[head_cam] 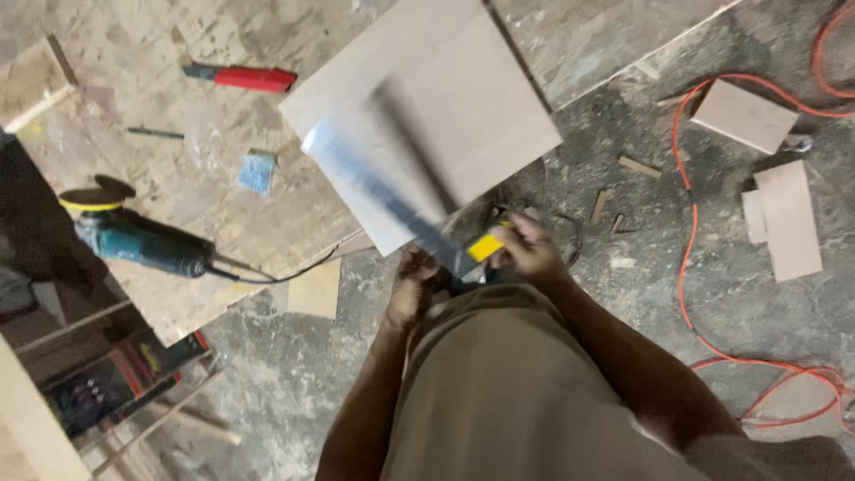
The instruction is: The person sands the edges and surface of a wooden board using a power sander, and checks for squareness using a try square.
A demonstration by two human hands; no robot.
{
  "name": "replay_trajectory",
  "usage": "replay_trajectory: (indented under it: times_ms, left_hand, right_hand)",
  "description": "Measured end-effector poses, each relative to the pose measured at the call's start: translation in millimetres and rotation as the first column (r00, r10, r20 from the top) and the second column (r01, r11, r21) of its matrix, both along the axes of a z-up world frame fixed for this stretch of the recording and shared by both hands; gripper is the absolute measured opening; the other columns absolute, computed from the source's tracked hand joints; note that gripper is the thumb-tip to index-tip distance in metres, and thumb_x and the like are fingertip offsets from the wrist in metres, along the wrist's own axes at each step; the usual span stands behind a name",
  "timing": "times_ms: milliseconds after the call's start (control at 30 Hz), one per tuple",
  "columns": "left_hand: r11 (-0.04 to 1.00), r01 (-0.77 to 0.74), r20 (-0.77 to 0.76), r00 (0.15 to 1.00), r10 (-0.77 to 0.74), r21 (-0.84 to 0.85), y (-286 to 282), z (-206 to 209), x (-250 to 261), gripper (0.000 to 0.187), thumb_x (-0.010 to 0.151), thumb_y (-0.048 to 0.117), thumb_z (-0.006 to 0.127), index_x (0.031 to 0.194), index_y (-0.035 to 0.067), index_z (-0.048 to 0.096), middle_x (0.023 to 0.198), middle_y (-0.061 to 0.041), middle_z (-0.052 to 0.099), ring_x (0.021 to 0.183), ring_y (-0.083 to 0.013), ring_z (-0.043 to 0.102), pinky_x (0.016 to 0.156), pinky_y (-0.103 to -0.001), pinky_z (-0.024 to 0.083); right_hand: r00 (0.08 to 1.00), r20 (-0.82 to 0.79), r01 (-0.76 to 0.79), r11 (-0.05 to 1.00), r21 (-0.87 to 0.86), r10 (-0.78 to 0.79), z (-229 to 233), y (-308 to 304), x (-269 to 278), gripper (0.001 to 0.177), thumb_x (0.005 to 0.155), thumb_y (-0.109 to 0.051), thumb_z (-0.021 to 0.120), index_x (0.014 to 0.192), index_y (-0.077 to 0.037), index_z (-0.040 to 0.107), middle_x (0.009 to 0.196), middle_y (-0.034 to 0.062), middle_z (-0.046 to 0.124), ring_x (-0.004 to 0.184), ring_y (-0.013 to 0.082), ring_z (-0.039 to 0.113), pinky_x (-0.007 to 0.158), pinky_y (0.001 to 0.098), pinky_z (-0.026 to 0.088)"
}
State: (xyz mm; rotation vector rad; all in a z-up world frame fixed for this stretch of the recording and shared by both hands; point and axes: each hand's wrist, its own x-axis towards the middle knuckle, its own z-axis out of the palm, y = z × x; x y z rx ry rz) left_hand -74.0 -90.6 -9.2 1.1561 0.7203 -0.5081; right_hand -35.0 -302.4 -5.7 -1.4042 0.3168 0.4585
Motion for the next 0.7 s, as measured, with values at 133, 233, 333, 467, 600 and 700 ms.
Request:
replay_trajectory:
  times_ms: [133, 233, 333, 467, 600, 700]
  left_hand:
    - [0.804, -0.478, -0.070, 0.871, 0.487, -0.354, -17.3, -37.0, 11.9, 0.058, 0.088, 0.027, 0.073, 0.136, 0.001, 0.054, 0.154, -0.012, 0.037, 0.136, -0.0290, 0.045, 0.100, -0.033, 0.046]
    - [0.736, -0.609, -0.029, 0.776, 0.630, -0.296, -25.4, -15.1, 25.3, 0.042, 0.088, 0.019, 0.075, 0.117, -0.008, 0.061, 0.145, -0.023, 0.038, 0.139, -0.0427, 0.034, 0.114, -0.048, 0.032]
    - [0.616, -0.624, -0.059, 0.724, 0.687, -0.480, -7.1, 6.5, 48.6, 0.022, 0.086, 0.007, 0.072, 0.103, -0.005, 0.064, 0.100, -0.017, 0.065, 0.090, -0.0259, 0.065, 0.082, -0.031, 0.059]
    - [0.666, -0.703, -0.022, 0.692, 0.722, -0.248, 7.2, 53.0, 79.7, 0.006, 0.081, 0.001, 0.070, 0.077, 0.000, 0.067, 0.113, -0.019, 0.068, 0.125, -0.0323, 0.057, 0.117, -0.046, 0.039]
    - [0.776, -0.558, 0.292, 0.721, 0.629, -0.294, 45.8, 51.8, 78.8, 0.009, 0.075, 0.001, 0.076, 0.068, 0.004, 0.071, 0.073, -0.009, 0.069, 0.079, -0.0220, 0.063, 0.079, -0.036, 0.050]
    - [0.827, -0.459, 0.438, 0.702, 0.561, -0.324, 78.1, 54.3, 90.1, 0.023, 0.075, -0.003, 0.074, 0.059, 0.010, 0.064, 0.065, -0.006, 0.068, 0.073, -0.0187, 0.067, 0.063, -0.034, 0.055]
  right_hand:
    - [0.502, 0.744, 0.426, 0.622, -0.657, 0.441, -110.8, -111.5, -19.7, 0.031, 0.092, -0.019, 0.070, 0.109, 0.007, 0.067, 0.098, 0.0259, 0.059, 0.090, 0.0399, 0.061, 0.076, 0.0424, 0.051]
    - [0.688, 0.711, 0.409, 0.733, -0.543, 0.142, -106.4, -170.2, -35.5, 0.016, 0.096, -0.011, 0.061, 0.106, 0.000, 0.056, 0.101, 0.0171, 0.050, 0.090, 0.0279, 0.055, 0.070, 0.0323, 0.048]
    - [0.856, 0.431, 0.442, 0.836, -0.327, -0.284, -101.6, -221.1, -59.9, 0.013, 0.101, 0.001, 0.048, 0.102, -0.010, 0.041, 0.105, 0.0046, 0.037, 0.089, 0.0102, 0.046, 0.059, 0.0172, 0.044]
    - [0.641, -0.006, 0.743, 0.618, 0.258, -0.768, -14.0, -196.0, -64.9, 0.011, 0.092, -0.016, 0.065, 0.099, -0.025, 0.060, 0.104, 0.0012, 0.061, 0.088, 0.0109, 0.057, 0.054, 0.0131, 0.042]
    - [0.545, -0.010, 0.818, 0.529, 0.227, -0.838, -23.1, -192.5, -97.4, 0.012, 0.104, -0.028, 0.062, 0.095, -0.020, 0.060, 0.093, 0.0016, 0.062, 0.073, 0.0110, 0.056, 0.059, 0.0189, 0.046]
    - [0.514, -0.041, 0.828, 0.482, 0.287, -0.857, -54.9, -187.8, -119.6, 0.005, 0.098, -0.023, 0.061, 0.095, -0.022, 0.065, 0.101, -0.0007, 0.067, 0.079, 0.0095, 0.059, 0.061, 0.0184, 0.046]
